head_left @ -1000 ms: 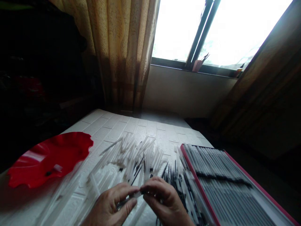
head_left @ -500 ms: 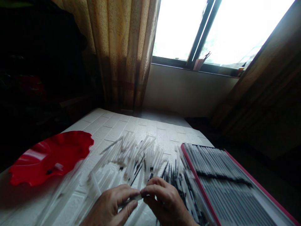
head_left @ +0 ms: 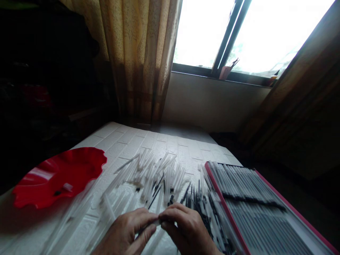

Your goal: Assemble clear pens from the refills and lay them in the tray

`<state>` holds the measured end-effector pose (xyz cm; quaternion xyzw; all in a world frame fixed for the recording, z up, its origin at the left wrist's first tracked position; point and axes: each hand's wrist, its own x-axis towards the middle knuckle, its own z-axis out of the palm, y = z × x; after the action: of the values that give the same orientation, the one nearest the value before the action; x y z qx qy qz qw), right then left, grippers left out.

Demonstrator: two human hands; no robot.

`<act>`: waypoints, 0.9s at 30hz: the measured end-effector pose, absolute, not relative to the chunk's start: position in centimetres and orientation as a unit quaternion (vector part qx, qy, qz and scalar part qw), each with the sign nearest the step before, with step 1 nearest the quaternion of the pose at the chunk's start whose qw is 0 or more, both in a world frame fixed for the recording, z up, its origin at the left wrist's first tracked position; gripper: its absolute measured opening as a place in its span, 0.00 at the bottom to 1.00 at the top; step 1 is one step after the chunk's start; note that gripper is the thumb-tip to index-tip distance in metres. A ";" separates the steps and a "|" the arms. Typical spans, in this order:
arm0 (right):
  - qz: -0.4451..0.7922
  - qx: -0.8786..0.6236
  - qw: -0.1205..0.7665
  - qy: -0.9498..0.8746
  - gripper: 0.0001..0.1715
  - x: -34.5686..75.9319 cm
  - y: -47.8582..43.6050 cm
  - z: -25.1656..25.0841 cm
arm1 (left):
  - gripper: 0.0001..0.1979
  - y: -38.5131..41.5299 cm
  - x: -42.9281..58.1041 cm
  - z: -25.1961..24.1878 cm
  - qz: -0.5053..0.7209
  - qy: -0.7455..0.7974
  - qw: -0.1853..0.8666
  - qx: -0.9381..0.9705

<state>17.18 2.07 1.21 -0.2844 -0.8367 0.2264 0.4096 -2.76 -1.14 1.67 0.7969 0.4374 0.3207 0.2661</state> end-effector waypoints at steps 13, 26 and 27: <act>0.061 -0.327 0.339 -0.880 0.28 17.0 2.0 0.6 | 0.08 -1.1 -2.5 1.8 0.299 0.454 0.247 0.802; 0.237 -0.296 0.364 -0.851 0.07 17.4 2.2 0.8 | 0.07 -1.0 -2.6 2.0 0.314 0.464 0.218 0.799; 0.231 -0.299 0.361 -0.852 0.06 17.4 2.2 0.8 | 0.07 -1.0 -2.6 2.0 0.314 0.464 0.218 0.799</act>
<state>17.39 2.18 0.78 -0.2994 -0.8523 0.2313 0.3611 -2.62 -0.95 1.99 0.7993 0.4640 0.3140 0.2176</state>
